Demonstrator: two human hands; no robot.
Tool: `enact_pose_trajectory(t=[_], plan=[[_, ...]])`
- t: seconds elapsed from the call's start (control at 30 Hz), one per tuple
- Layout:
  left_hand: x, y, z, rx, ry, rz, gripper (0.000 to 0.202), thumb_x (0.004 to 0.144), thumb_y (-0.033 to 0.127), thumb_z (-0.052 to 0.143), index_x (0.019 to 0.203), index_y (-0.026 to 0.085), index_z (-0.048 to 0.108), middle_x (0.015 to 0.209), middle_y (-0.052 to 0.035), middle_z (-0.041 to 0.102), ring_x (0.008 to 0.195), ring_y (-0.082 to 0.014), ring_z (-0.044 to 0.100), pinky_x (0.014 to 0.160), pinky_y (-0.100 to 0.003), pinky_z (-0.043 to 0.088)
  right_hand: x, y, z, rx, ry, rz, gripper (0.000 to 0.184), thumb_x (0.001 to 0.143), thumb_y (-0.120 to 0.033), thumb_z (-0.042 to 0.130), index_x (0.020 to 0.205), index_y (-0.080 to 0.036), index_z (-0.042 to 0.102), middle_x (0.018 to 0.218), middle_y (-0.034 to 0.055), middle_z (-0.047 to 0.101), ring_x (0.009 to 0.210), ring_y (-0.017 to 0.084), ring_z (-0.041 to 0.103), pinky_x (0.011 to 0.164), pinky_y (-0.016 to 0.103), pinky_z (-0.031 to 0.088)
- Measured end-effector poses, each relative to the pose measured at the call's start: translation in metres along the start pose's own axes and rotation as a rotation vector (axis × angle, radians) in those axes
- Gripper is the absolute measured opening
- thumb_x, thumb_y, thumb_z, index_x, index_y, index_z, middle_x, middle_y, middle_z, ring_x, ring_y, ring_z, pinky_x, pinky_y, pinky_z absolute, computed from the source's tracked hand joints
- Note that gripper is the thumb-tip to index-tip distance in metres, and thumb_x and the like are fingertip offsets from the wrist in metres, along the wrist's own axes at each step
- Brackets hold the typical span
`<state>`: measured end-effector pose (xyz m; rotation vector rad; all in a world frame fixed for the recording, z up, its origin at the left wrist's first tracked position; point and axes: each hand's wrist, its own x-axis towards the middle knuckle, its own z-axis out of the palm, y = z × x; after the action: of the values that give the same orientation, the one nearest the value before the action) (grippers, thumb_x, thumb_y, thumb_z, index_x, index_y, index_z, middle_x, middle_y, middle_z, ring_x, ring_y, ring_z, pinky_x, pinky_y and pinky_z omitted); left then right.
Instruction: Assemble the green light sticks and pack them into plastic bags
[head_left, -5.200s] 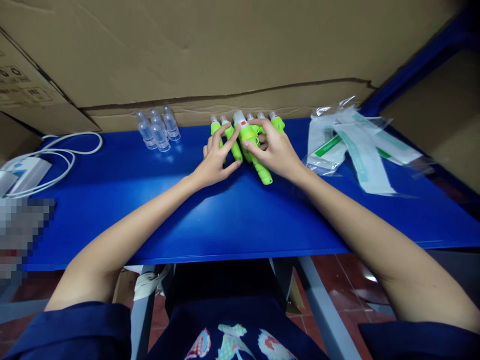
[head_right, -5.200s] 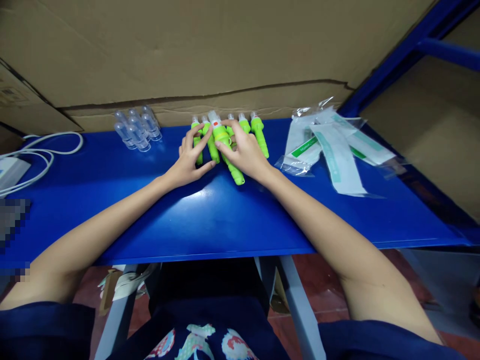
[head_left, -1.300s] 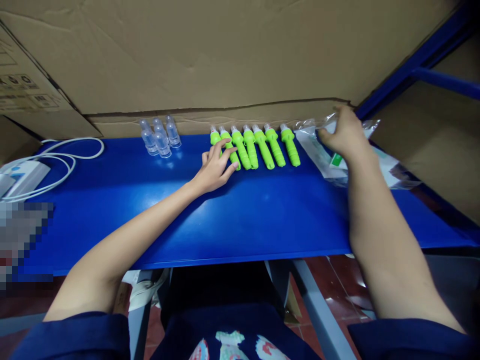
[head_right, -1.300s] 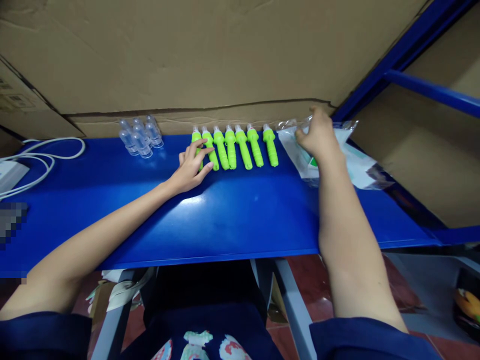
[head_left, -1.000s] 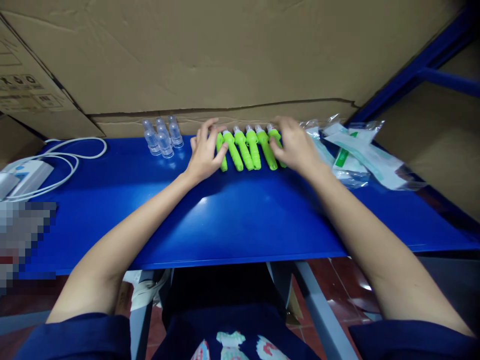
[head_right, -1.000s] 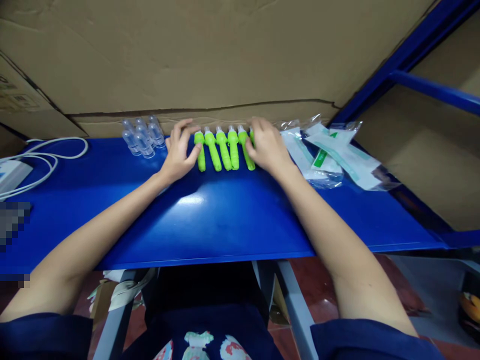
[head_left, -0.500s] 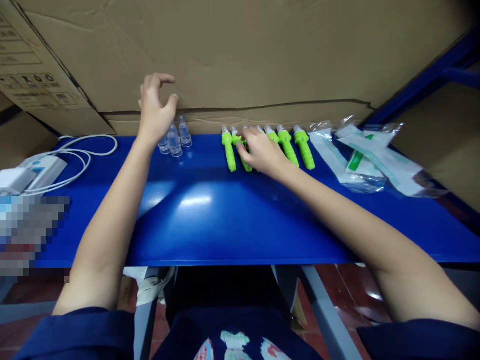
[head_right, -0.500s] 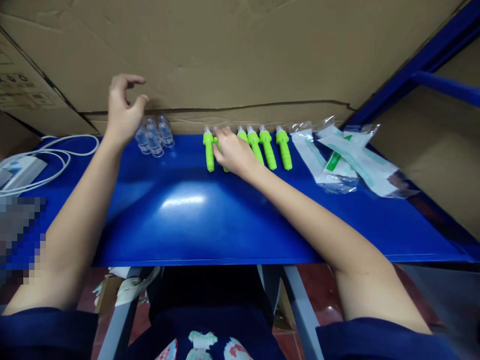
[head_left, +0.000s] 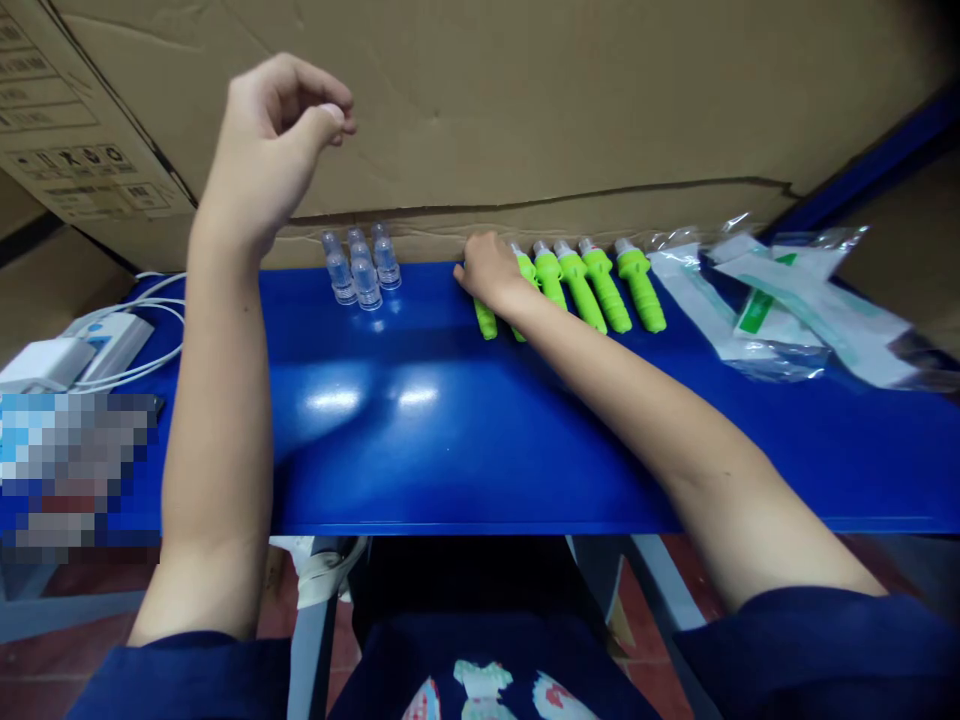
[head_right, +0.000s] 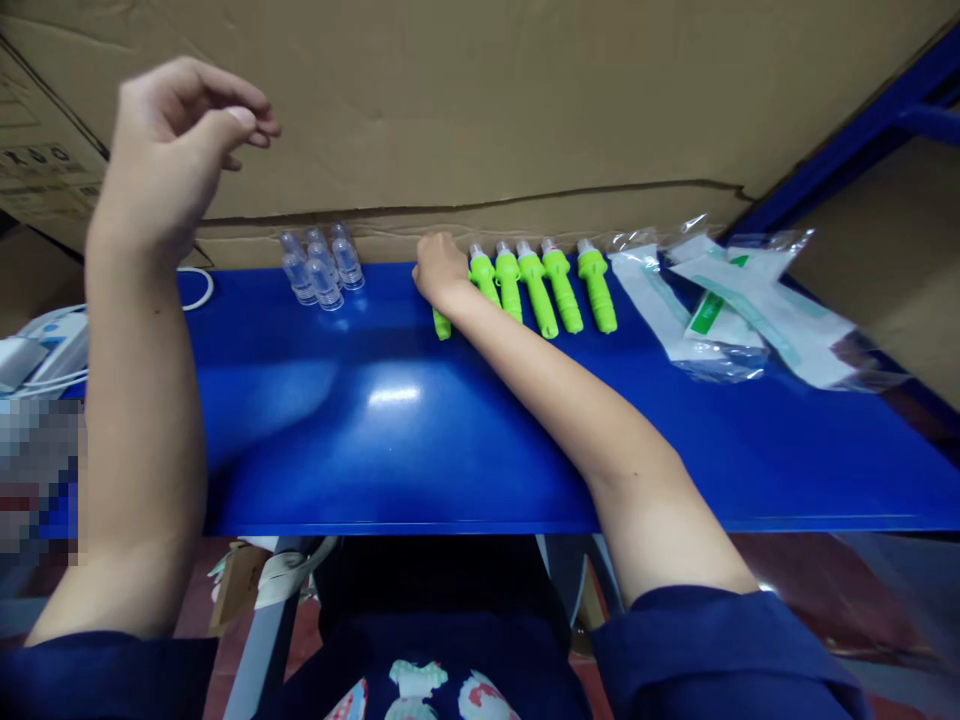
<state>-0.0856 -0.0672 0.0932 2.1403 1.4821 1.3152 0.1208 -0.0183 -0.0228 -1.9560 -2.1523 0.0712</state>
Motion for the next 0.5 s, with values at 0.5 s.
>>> enact_pose_trajectory(t=[0.5], plan=[[0.003,-0.023,0.014,0.624,-0.516,-0.229,0.043,0.099,0.034,0.067,0.136,0.012,0.070,0.126,-0.0096,0.077,0.117,-0.0292,0.073,0.107,-0.041,0.056,-0.022,0.011,0.007,-0.035,-0.033,-0.126,0.042,0.106,-0.029,0.058,0.135,0.001,0.065,0.138,0.0278,0.067,0.128,0.039,0.069,0.105,0.044,0.056]])
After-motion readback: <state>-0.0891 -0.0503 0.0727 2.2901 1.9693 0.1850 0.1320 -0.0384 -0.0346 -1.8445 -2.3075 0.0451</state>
